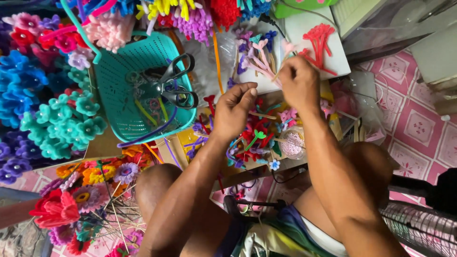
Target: The person is assembling small decorative items by cutting pipe cleaners and gluing fabric flowers and clips onto them.
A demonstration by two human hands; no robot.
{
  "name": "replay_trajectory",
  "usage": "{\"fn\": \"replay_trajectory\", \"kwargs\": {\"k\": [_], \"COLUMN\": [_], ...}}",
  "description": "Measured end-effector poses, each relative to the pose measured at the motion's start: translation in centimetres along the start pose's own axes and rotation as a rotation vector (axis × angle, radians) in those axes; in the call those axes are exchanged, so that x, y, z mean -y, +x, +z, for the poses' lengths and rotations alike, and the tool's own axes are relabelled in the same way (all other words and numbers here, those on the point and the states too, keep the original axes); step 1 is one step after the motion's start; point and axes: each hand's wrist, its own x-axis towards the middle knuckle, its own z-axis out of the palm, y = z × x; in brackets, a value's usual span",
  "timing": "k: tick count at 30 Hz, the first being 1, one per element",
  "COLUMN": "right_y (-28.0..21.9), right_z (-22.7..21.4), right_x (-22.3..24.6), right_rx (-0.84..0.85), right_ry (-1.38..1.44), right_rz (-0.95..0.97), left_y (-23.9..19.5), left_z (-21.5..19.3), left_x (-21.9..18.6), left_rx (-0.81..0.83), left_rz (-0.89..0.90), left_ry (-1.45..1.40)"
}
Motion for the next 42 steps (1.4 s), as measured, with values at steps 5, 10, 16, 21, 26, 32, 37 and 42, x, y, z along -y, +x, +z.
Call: {"fn": "replay_trajectory", "kwargs": {"k": [5, 10, 16, 21, 26, 32, 37, 42], "right_y": [-1.2, -0.6, 2.7, 4.0, 4.1, 4.5, 3.2, 0.9], "right_z": [0.0, 0.3, 2.4, 4.6, 4.7, 1.3, -0.9, 0.3], "right_x": [4.4, 4.2, -2.6, -3.7, -4.2, 1.5, 6.7, 6.8], "right_rx": [0.189, 0.247, 0.221, 0.305, 0.273, -0.009, 0.023, 0.158], "right_ry": [-0.045, -0.001, -0.272, -0.408, -0.327, -0.137, -0.045, 0.15], "right_rz": [-0.335, -0.376, -0.008, 0.039, 0.035, -0.337, -0.388, -0.393], "left_y": [0.4, 0.5, 0.0, 0.4, 0.6, 0.9, 0.9, 0.8], "left_z": [0.8, 0.2, -1.2, -2.0, -2.2, -2.4, -2.0, -0.9], "left_x": [1.2, 1.0, 1.0, 0.5, -0.3, 0.6, 0.2, 0.7], "left_rx": [-0.01, -0.084, -0.053, 0.008, -0.01, 0.011, 0.023, -0.11], "left_rz": [0.023, 0.179, 0.163, -0.093, -0.08, -0.028, 0.045, 0.24], "left_ry": [-0.108, -0.021, 0.04, -0.28, -0.248, -0.363, -0.434, -0.324]}}
